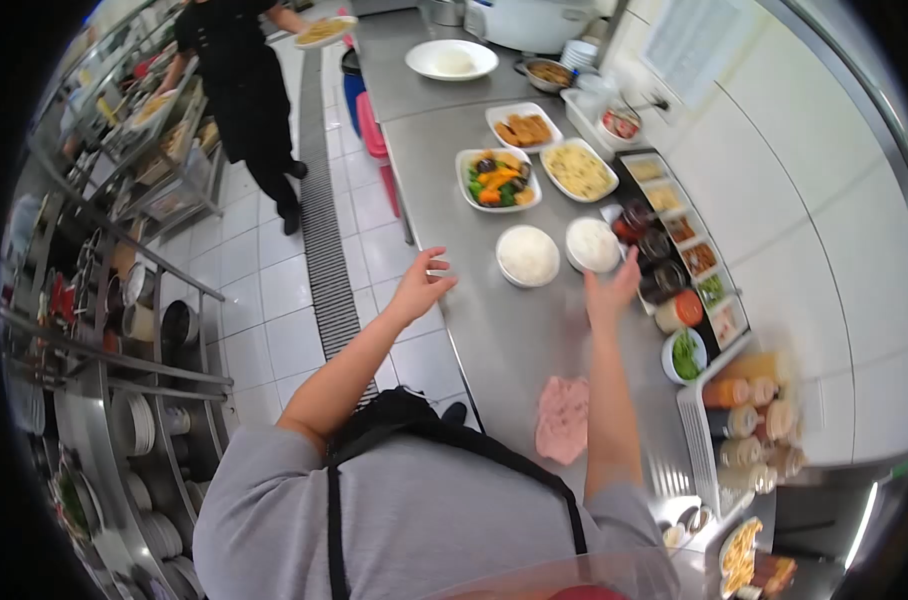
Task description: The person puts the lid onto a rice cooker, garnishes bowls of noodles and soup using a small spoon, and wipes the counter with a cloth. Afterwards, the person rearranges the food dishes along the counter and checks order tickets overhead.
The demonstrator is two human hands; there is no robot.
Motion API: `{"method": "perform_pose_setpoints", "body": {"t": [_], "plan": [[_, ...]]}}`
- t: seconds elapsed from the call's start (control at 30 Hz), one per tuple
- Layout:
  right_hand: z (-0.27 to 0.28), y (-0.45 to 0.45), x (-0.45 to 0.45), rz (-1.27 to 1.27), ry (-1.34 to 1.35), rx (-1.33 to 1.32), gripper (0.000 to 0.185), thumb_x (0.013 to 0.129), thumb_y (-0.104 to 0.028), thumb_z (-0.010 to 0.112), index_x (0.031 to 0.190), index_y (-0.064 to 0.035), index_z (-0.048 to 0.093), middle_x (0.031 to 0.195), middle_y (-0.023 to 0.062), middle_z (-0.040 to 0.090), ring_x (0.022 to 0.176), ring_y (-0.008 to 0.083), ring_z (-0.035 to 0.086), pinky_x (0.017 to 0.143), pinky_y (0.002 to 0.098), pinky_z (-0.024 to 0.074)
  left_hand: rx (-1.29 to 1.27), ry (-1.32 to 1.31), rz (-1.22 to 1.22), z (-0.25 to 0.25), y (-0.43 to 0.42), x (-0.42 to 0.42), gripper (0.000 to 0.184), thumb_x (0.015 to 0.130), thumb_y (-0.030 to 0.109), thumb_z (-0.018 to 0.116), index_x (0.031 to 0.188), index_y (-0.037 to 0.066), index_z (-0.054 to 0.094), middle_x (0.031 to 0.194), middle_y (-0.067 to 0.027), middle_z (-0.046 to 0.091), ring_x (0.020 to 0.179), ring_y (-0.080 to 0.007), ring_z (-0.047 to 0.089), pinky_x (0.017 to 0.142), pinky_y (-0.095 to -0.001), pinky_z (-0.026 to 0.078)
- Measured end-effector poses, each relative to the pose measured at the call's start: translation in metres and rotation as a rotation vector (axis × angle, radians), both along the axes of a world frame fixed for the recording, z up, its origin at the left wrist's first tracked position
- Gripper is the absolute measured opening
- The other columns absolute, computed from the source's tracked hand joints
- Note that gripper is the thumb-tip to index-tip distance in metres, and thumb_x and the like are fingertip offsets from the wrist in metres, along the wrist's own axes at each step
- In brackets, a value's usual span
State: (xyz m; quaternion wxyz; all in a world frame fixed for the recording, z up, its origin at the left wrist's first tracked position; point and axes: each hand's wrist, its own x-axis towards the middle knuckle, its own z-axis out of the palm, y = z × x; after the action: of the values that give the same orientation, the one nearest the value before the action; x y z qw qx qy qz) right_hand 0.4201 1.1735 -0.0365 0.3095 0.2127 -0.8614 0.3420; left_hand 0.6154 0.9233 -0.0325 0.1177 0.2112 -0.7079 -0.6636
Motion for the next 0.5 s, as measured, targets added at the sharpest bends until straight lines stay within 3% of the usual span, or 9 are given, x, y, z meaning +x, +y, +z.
{"method": "perform_pose_setpoints", "body": {"t": [0.07,0.13,0.17,0.23,0.3,0.37,0.5], "plan": [[0.008,-0.008,0.013,0.01,0.013,-0.015,0.083,0.06,-0.017,0.073,0.127,-0.0007,0.029,0.119,0.0215,0.041,0.11,0.0345,0.038,0.091,0.0421,0.0312,0.045,-0.008,0.036,0.001,-0.017,-0.009,0.052,0.075,0.01,0.06,0.121,0.007,0.037,0.105,-0.009,0.049,0.083,-0.0134,0.053,0.072,-0.0249,0.045],[0.016,-0.012,0.024,0.111,-0.189,-0.117,0.059,0.07,-0.015,0.067,0.12,-0.0012,0.04,0.113,0.0188,0.047,0.102,0.031,0.047,0.084,0.039,0.0385,0.159,0.011,0.047,-0.005,-0.031,-0.019,0.045,0.078,0.013,0.058,0.118,0.004,0.041,0.104,-0.0074,0.051,0.08,-0.0121,0.054,0.07,-0.0238,0.045],[0.021,-0.019,0.029,0.103,-0.189,-0.108,0.059,0.07,-0.015,0.067,0.12,-0.0012,0.04,0.113,0.0188,0.047,0.102,0.031,0.047,0.084,0.039,0.0385,0.168,0.011,0.039,-0.009,-0.04,-0.025,0.045,0.078,0.013,0.058,0.118,0.004,0.041,0.104,-0.0074,0.051,0.08,-0.0121,0.054,0.07,-0.0238,0.045],[0.038,-0.049,0.06,0.432,-0.983,-0.858,0.037,0.08,-0.011,0.057,0.113,-0.0021,0.047,0.104,0.0152,0.052,0.09,0.0245,0.054,0.075,0.0333,0.0449,0.36,0.014,0.113,-0.017,-0.057,-0.032,0.042,0.079,0.013,0.057,0.117,0.003,0.042,0.101,-0.0063,0.053,0.079,-0.0117,0.054,0.07,-0.0243,0.045],[0.052,-0.087,0.094,0.638,-1.297,-1.013,0.034,0.085,-0.011,0.049,0.117,-0.0027,0.042,0.099,0.0135,0.054,0.082,0.0198,0.057,0.071,0.0288,0.0475,0.383,-0.007,0.118,-0.02,-0.078,-0.04,0.039,0.081,0.013,0.053,0.116,0.004,0.043,0.098,-0.0058,0.055,0.079,-0.0117,0.055,0.07,-0.0245,0.045],[0.046,-0.129,0.112,0.714,-1.502,-1.034,0.04,0.085,-0.012,0.049,0.122,-0.0023,0.036,0.1,0.0148,0.053,0.085,0.0209,0.057,0.073,0.0303,0.0474,0.443,0.024,0.15,-0.026,-0.101,-0.052,0.035,0.083,0.013,0.049,0.116,0.004,0.043,0.099,-0.006,0.056,0.079,-0.012,0.055,0.07,-0.0245,0.045],[0.033,-0.19,0.117,0.662,-1.599,-1.054,0.045,0.085,-0.013,0.049,0.125,-0.0025,0.03,0.101,0.0154,0.053,0.084,0.0211,0.057,0.073,0.0298,0.0467,0.44,0.058,0.125,-0.016,-0.141,-0.075,0.034,0.084,0.013,0.046,0.116,0.003,0.042,0.102,-0.0067,0.055,0.083,-0.0128,0.055,0.072,-0.0248,0.045]]}}
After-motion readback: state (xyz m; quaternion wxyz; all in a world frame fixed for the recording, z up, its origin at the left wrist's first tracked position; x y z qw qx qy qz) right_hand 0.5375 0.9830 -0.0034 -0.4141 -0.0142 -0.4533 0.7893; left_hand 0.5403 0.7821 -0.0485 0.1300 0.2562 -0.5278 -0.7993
